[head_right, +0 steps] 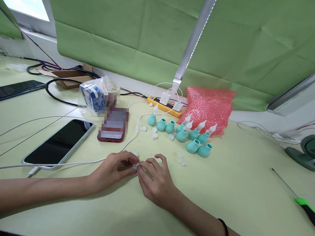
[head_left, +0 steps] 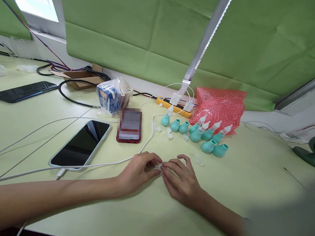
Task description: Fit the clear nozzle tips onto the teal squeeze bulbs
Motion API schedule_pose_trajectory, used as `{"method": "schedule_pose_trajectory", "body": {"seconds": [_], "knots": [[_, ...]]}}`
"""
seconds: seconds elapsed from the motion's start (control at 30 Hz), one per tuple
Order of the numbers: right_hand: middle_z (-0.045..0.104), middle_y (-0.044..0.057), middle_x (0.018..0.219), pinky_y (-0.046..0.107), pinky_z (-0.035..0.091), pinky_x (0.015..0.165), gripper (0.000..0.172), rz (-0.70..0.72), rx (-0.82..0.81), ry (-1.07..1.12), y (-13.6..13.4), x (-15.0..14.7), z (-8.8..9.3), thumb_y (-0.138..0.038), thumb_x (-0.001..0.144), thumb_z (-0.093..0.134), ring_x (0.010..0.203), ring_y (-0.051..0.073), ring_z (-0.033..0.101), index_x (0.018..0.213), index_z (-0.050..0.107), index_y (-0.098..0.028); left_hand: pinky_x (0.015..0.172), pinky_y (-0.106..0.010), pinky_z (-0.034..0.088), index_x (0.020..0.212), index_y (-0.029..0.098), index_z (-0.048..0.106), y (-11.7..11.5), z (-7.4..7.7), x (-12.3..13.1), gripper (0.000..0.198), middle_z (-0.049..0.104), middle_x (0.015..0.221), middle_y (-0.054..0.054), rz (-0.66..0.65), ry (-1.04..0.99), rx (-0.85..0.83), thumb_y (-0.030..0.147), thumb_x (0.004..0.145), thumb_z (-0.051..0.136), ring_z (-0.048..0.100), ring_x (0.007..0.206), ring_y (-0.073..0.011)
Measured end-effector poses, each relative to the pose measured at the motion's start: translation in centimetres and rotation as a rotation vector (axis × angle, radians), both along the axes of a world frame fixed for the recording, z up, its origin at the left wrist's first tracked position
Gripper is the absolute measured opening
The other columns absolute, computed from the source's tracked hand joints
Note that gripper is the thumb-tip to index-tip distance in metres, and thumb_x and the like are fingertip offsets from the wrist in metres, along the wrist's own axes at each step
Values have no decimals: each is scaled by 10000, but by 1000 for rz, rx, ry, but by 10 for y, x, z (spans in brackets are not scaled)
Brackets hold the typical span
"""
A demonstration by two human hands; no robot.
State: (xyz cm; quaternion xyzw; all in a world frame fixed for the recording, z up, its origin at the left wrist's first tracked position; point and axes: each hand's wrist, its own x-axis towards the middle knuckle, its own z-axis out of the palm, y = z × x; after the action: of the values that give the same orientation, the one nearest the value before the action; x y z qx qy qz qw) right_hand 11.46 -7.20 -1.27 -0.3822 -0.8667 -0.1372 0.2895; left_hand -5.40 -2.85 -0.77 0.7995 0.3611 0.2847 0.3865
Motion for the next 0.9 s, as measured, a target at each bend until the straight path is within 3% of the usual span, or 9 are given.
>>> {"method": "schedule_pose_trajectory", "body": {"seconds": [0.27,0.53,0.9], "knots": [[579,43,767,350,415,673,263,63,-157,343,5,0,-1,-79,690,534,705,162,530,928,506,-187,642,-241,431,813,182,594,0,1,0,116,581,786,-16,7,25,-3,215,707,559,536,708,-146],[580,40,775,370,387,706,228,56,-104,198,3,-1,0,-69,676,546,710,152,508,874,520,-179,657,-240,415,726,165,592,0,0,0,47,591,736,-19,-33,40,96,169,718,545,523,750,-161],[569,44,784,369,380,706,216,56,-149,161,3,-2,2,-74,686,530,717,153,499,877,512,-172,685,-255,439,900,187,507,-1,0,-1,206,587,778,-12,-5,-11,-22,226,707,569,552,772,-160]]}}
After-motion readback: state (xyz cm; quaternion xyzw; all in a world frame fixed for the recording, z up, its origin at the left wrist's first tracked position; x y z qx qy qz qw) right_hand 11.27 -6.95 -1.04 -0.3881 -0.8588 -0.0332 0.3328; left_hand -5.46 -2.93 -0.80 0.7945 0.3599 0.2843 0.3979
